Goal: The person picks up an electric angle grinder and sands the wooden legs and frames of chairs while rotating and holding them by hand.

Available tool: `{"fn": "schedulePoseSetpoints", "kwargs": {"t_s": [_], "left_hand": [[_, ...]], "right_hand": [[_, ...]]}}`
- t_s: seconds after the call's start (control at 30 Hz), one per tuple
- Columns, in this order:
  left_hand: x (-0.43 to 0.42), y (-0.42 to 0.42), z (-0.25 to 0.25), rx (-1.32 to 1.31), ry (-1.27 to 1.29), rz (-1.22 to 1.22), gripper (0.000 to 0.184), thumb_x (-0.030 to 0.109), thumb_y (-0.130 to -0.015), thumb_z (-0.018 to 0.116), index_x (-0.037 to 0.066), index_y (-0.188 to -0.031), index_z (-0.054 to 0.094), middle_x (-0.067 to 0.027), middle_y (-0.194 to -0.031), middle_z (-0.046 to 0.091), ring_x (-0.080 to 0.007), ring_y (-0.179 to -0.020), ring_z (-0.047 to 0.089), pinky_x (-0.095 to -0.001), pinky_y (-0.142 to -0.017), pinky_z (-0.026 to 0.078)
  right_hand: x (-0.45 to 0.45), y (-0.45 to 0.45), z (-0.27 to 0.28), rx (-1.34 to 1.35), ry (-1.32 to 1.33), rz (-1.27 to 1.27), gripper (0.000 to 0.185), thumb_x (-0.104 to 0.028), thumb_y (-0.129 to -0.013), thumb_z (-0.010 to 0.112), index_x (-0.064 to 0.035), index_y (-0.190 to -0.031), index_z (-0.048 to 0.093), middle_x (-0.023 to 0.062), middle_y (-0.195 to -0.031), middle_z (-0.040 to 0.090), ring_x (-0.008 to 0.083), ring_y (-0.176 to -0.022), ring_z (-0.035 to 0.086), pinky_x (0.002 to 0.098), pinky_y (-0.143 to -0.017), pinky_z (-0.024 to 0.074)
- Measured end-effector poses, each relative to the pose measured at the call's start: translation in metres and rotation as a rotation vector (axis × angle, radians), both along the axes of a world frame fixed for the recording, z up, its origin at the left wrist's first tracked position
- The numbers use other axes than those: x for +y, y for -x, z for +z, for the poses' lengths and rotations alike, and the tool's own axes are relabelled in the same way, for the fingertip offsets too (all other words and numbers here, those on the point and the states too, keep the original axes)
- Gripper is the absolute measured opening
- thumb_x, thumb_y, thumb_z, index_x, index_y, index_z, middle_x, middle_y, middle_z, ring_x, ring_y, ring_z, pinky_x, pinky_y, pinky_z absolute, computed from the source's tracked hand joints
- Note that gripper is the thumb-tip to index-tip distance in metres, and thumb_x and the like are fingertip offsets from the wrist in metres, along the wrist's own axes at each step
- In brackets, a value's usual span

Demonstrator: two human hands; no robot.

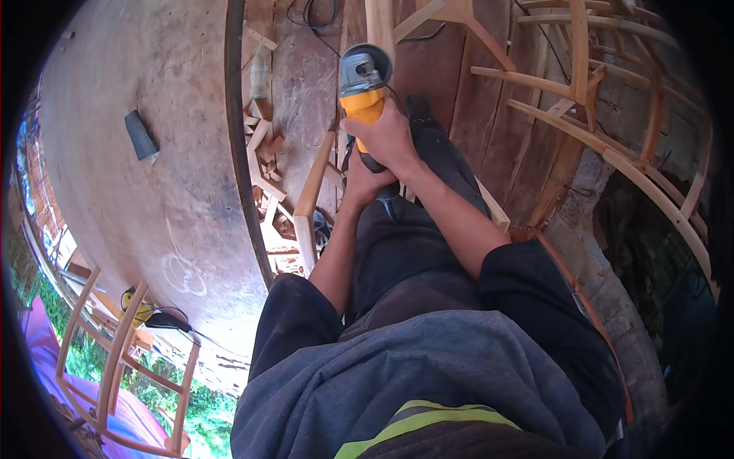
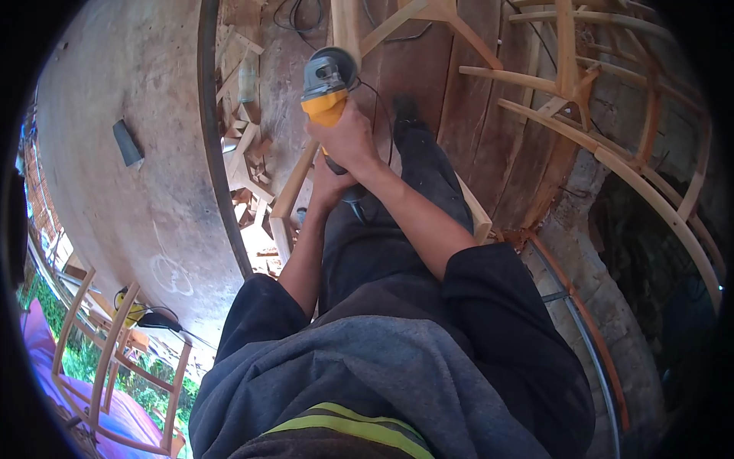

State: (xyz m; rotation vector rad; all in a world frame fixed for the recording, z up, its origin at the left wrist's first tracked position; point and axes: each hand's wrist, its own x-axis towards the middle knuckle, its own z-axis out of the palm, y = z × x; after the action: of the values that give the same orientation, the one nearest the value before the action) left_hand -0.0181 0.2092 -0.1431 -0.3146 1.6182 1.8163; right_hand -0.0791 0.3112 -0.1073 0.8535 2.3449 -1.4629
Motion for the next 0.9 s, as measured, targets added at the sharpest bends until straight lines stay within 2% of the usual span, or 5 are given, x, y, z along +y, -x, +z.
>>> {"fn": "schedulePoseSetpoints", "kwargs": {"t_s": [0.13,0.27,0.33,0.57,0.9], "left_hand": [[0.011,0.007,0.012,0.098,0.124,-0.041,0.086,0.02,-0.063,0.086,0.001,-0.135,0.044,-0.0131,-0.119,0.063,-0.0249,-0.11,0.063,-0.0359,-0.097,0.049],[0.032,0.007,0.024,0.129,0.304,-0.166,0.088,0.024,-0.065,0.083,0.002,-0.138,0.04,-0.0215,-0.117,0.065,-0.0349,-0.109,0.066,-0.0409,-0.093,0.052],[0.044,0.015,0.044,0.096,0.432,-0.31,0.087,0.022,-0.067,0.079,0.003,-0.14,0.035,-0.0287,-0.119,0.062,-0.045,-0.11,0.063,-0.0476,-0.089,0.054],[0.072,0.005,0.046,0.172,0.576,-0.403,0.085,0.021,-0.071,0.078,0.003,-0.14,0.032,-0.0287,-0.118,0.062,-0.0465,-0.108,0.063,-0.049,-0.088,0.054],[0.039,0.014,0.045,0.074,0.397,-0.202,0.089,0.023,-0.067,0.081,0.001,-0.141,0.035,-0.0248,-0.119,0.063,-0.0386,-0.109,0.066,-0.0427,-0.092,0.053]], "right_hand": [[0.016,-0.003,-0.006,-0.007,0.124,-0.091,0.06,-0.035,-0.069,0.082,0.0025,-0.112,0.062,0.0198,-0.1,0.072,0.0355,-0.095,0.071,0.0412,-0.085,0.0549],[0.046,-0.019,-0.019,0.113,0.499,-0.304,0.033,-0.02,-0.079,0.077,-0.0019,-0.103,0.066,0.0061,-0.089,0.07,0.0174,-0.076,0.07,0.0292,-0.072,0.0548],[0.064,-0.033,-0.037,0.073,0.715,-0.455,0.03,-0.018,-0.079,0.075,-0.0009,-0.102,0.065,0.0073,-0.09,0.07,0.0174,-0.076,0.07,0.0301,-0.074,0.0567],[0.095,-0.052,-0.059,-0.037,1.178,-0.627,0.034,-0.024,-0.084,0.072,-0.0036,-0.107,0.057,0.0089,-0.09,0.067,0.0202,-0.081,0.07,0.0347,-0.077,0.0595],[0.058,-0.017,-0.018,0.06,0.697,-0.258,0.038,-0.025,-0.082,0.077,-0.002,-0.109,0.064,0.0051,-0.094,0.069,0.0143,-0.082,0.068,0.0286,-0.078,0.0552]]}}
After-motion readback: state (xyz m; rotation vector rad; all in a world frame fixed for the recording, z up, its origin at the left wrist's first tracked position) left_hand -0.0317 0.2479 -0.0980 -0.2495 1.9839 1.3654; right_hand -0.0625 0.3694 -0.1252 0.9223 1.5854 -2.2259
